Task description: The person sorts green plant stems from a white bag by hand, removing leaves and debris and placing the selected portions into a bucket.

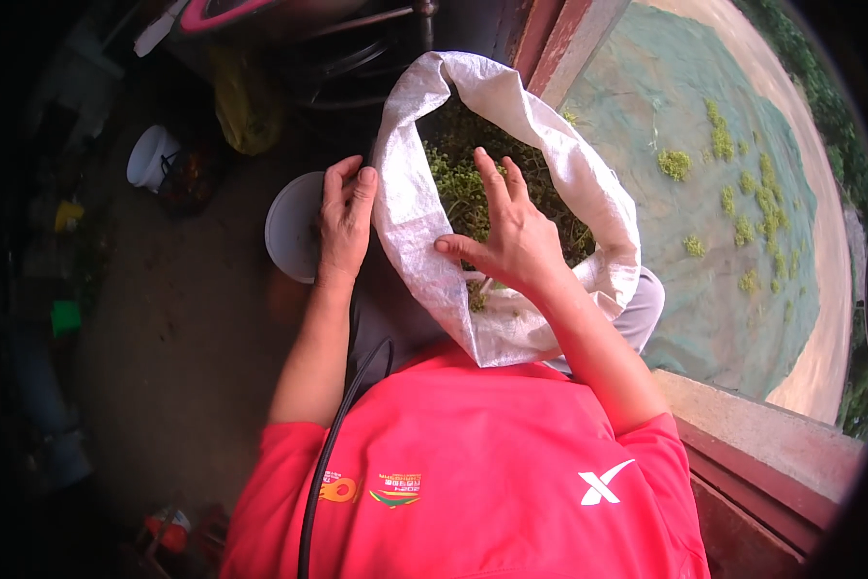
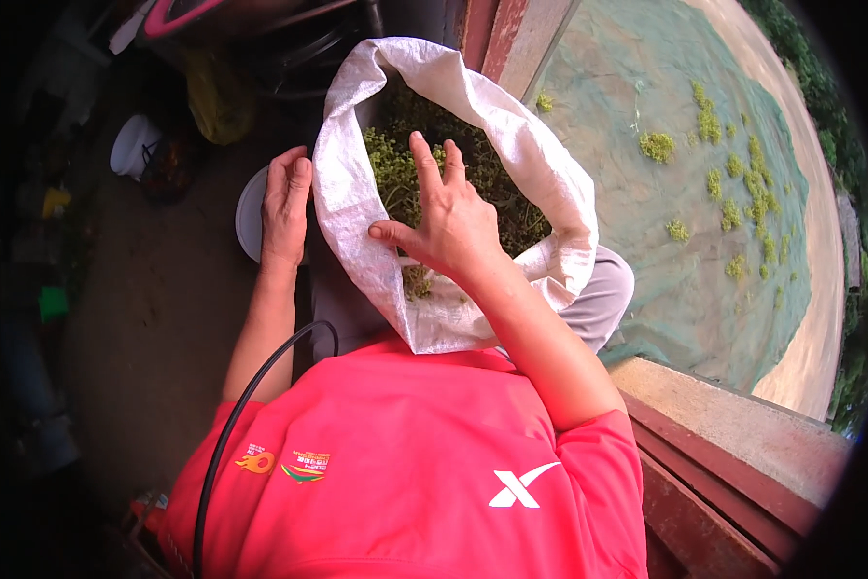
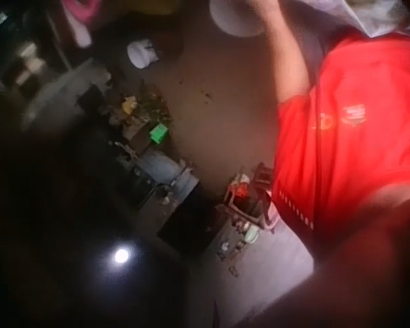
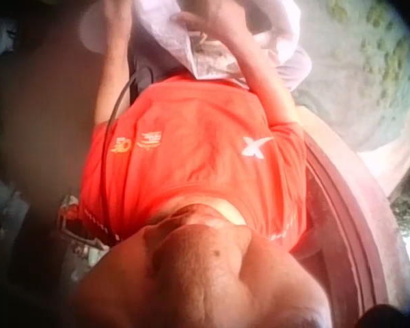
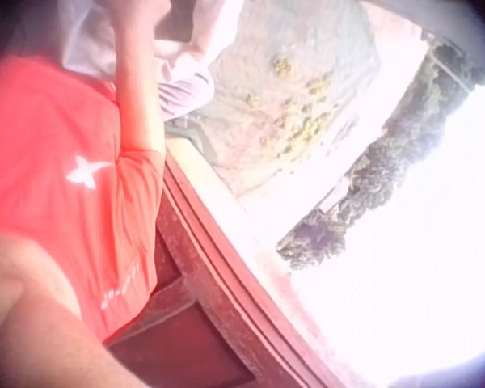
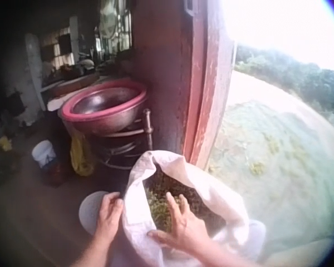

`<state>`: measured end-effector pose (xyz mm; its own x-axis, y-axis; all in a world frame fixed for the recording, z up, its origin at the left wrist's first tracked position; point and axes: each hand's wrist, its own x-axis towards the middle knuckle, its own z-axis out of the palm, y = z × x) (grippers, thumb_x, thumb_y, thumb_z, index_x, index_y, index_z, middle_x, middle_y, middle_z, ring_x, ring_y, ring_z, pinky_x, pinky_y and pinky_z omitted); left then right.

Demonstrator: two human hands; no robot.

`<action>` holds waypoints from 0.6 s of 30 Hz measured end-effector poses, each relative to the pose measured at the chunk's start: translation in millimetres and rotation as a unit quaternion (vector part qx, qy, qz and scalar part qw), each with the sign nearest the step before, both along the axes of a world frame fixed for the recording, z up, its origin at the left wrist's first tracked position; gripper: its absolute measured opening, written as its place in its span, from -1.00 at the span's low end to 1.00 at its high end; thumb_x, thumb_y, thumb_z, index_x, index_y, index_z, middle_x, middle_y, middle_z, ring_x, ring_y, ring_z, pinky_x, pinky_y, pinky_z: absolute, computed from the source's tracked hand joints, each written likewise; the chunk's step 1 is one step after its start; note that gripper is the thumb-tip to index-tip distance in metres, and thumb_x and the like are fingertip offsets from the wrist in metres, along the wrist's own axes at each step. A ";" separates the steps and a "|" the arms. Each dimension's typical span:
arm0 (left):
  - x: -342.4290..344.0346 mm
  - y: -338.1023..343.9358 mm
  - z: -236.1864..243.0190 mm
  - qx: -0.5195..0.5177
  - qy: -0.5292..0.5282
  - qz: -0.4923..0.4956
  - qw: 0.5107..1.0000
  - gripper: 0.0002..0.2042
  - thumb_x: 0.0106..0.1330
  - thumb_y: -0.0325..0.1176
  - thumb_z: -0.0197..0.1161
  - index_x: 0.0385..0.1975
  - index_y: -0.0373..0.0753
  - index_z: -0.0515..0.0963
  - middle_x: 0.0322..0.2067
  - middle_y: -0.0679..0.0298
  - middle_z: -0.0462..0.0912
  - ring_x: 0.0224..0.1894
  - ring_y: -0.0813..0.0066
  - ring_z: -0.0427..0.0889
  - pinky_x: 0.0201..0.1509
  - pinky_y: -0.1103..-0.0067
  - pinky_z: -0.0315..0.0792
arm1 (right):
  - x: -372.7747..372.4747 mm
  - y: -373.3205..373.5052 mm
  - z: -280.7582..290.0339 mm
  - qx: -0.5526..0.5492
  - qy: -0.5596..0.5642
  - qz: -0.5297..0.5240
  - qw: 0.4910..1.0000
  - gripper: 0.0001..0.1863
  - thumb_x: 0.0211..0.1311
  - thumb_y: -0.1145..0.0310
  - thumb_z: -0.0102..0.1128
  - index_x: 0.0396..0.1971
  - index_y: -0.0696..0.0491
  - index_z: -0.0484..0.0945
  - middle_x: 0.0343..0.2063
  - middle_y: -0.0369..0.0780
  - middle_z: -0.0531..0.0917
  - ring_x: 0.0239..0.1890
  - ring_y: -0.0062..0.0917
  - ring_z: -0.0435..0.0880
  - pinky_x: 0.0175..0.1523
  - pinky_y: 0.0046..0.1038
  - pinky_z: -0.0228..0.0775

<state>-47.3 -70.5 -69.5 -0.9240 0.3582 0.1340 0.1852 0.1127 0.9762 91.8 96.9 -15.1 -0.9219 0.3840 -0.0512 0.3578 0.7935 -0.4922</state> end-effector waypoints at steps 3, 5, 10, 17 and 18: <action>16.4 13.3 10.0 -0.049 0.030 -0.029 0.998 -0.31 0.18 0.03 0.31 0.19 -0.28 0.25 0.11 -0.06 0.38 0.11 0.11 0.44 0.14 0.36 0.37 | -21.9 -10.8 -18.8 0.075 -0.035 0.032 0.996 0.06 -0.23 -0.17 0.43 0.34 -0.21 0.13 0.32 0.10 0.11 0.10 0.00 0.48 0.03 -0.13 0.48; 17.9 19.8 0.2 -0.118 0.123 -0.029 0.985 -0.27 0.04 -0.24 0.44 0.20 -0.25 0.22 0.16 -0.11 0.28 0.22 -0.03 0.31 0.24 0.27 0.29 | -29.4 -12.7 -29.0 0.099 -0.047 0.051 0.993 -0.15 -0.21 -0.12 0.44 0.18 -0.19 0.37 0.29 0.05 0.19 0.09 0.00 0.48 0.04 -0.14 0.47; 12.5 12.5 -5.0 -0.169 0.173 0.005 0.970 -0.58 0.07 -0.47 0.21 0.00 -0.27 0.39 0.02 -0.04 0.45 0.06 -0.01 0.45 0.11 0.34 0.38 | -24.3 9.9 -32.3 0.048 -0.053 0.066 0.995 -0.43 -0.12 -0.06 0.40 -0.09 -0.10 0.54 0.08 -0.01 0.40 0.06 -0.09 0.51 0.01 -0.17 0.47; 0.5 2.1 -1.9 -0.078 0.039 0.001 0.996 -0.73 0.08 -0.59 0.02 -0.19 -0.31 0.47 -0.36 0.18 0.59 -0.27 0.31 0.58 -0.11 0.51 0.44 | -4.8 39.3 -52.5 -0.135 0.095 0.029 0.986 -0.55 -0.01 0.03 0.33 -0.13 -0.07 0.56 0.14 0.07 0.36 0.06 -0.05 0.50 0.10 -0.22 0.42; -3.0 -0.2 -3.8 -0.015 -0.019 -0.008 1.000 -0.73 0.07 -0.63 -0.02 -0.21 -0.32 0.47 -0.36 0.26 0.57 -0.30 0.47 0.56 -0.14 0.59 0.43 | -4.0 39.7 -51.9 -0.135 0.098 0.026 0.986 -0.55 -0.01 0.03 0.33 -0.13 -0.07 0.56 0.14 0.07 0.36 0.06 -0.05 0.50 0.10 -0.22 0.42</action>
<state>-50.2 -70.7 -73.4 -0.9222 0.3768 0.0869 0.1492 0.1395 0.9789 87.8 136.6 -66.9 -0.9422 0.3333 0.0349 0.1983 0.6384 -0.7437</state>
